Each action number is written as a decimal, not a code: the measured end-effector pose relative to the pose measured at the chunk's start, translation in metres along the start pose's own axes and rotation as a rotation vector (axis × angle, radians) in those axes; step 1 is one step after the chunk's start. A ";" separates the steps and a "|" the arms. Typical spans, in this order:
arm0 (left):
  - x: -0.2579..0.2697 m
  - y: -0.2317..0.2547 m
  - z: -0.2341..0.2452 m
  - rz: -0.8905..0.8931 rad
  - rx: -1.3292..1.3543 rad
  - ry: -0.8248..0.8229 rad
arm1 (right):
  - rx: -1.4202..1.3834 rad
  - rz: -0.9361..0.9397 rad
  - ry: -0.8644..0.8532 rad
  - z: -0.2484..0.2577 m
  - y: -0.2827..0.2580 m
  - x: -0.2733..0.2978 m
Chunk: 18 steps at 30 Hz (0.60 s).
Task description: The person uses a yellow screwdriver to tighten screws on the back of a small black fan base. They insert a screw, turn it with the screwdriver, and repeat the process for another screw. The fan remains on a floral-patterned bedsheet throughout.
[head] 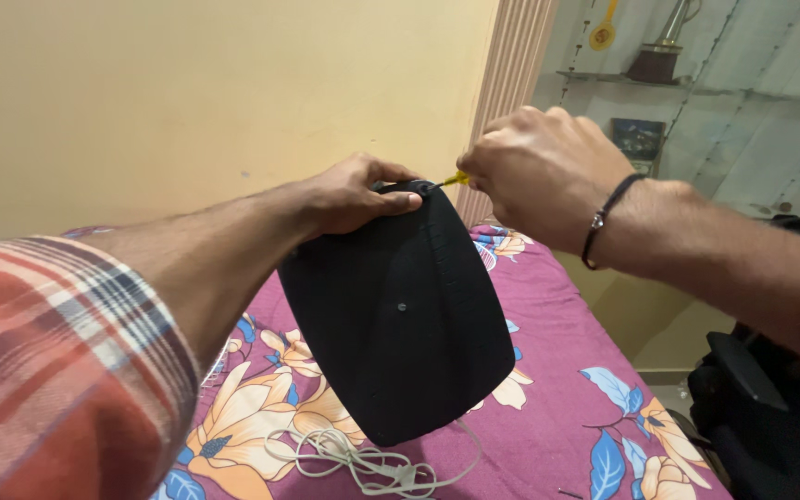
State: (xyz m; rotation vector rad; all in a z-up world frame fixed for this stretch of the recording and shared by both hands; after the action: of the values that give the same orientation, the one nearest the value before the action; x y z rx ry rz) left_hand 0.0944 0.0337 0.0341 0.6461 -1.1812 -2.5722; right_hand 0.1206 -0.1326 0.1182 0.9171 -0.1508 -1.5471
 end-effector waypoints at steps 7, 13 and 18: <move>-0.004 0.000 -0.009 -0.024 -0.025 -0.005 | 0.090 -0.002 -0.171 -0.007 0.004 -0.005; -0.009 0.004 -0.009 -0.031 -0.015 0.015 | -0.110 -0.111 -0.107 -0.006 0.004 -0.004; -0.014 0.004 -0.008 -0.077 -0.044 0.016 | -0.196 -0.178 -0.083 -0.015 0.008 -0.007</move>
State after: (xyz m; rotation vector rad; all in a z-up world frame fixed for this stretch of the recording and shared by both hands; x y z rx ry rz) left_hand 0.1105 0.0316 0.0363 0.7139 -1.1119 -2.6431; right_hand 0.1349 -0.1224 0.1159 0.7271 0.0251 -1.7319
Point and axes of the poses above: each hand's wrist, its own x-axis away from the middle knuckle, its own z-axis out of the back of the hand, y = z × x, the point moved 9 cm from there along -x, towards the middle knuckle, and after that the axes turned 12 degrees about x, right-handed, at the moved point
